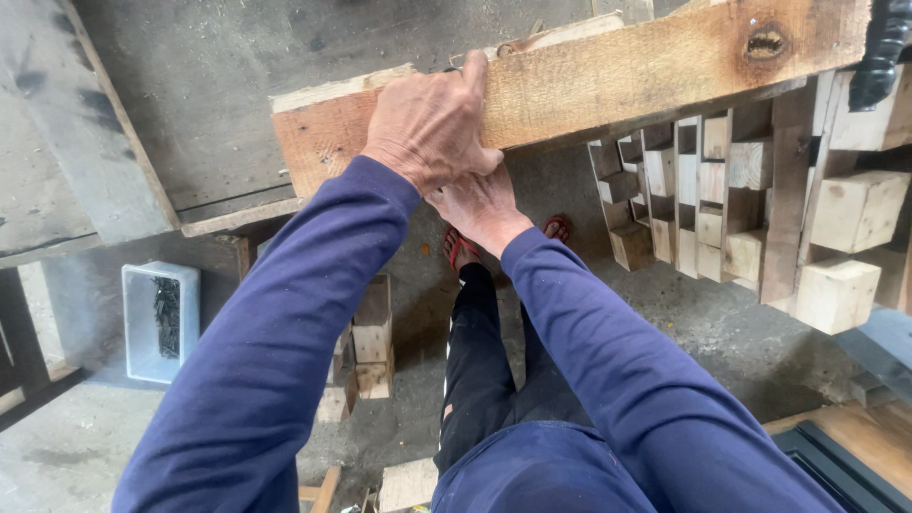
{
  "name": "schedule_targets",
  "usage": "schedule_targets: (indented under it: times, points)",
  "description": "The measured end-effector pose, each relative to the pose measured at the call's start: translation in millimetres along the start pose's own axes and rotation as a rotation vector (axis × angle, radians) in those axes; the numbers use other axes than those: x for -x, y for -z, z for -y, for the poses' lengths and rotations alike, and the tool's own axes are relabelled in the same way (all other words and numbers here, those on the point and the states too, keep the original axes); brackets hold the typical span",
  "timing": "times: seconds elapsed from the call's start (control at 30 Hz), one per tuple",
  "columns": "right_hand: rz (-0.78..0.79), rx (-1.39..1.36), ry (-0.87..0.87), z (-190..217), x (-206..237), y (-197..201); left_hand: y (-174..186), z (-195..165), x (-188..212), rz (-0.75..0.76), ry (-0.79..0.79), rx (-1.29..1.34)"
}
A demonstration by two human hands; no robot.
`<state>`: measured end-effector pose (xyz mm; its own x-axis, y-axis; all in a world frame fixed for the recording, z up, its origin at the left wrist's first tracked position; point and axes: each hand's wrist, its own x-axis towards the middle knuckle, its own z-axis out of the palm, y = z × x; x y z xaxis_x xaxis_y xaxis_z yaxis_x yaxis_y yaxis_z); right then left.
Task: The person aligns wooden planks and blocks on a workbench, then uses a hammer to drive nails into the wood. They repeatedly pick up pieces, position them, hammer nails, and move the assembled pieces aside.
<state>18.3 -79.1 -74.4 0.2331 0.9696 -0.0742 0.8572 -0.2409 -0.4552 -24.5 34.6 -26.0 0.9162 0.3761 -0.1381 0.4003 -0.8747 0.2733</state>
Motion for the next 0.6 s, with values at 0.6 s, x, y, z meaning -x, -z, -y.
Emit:
schedule_targets:
  times: [0.6]
  points:
    - [0.324,0.030,-0.079,-8,8,-4,-34,17,17,-0.523,0.194,0.434]
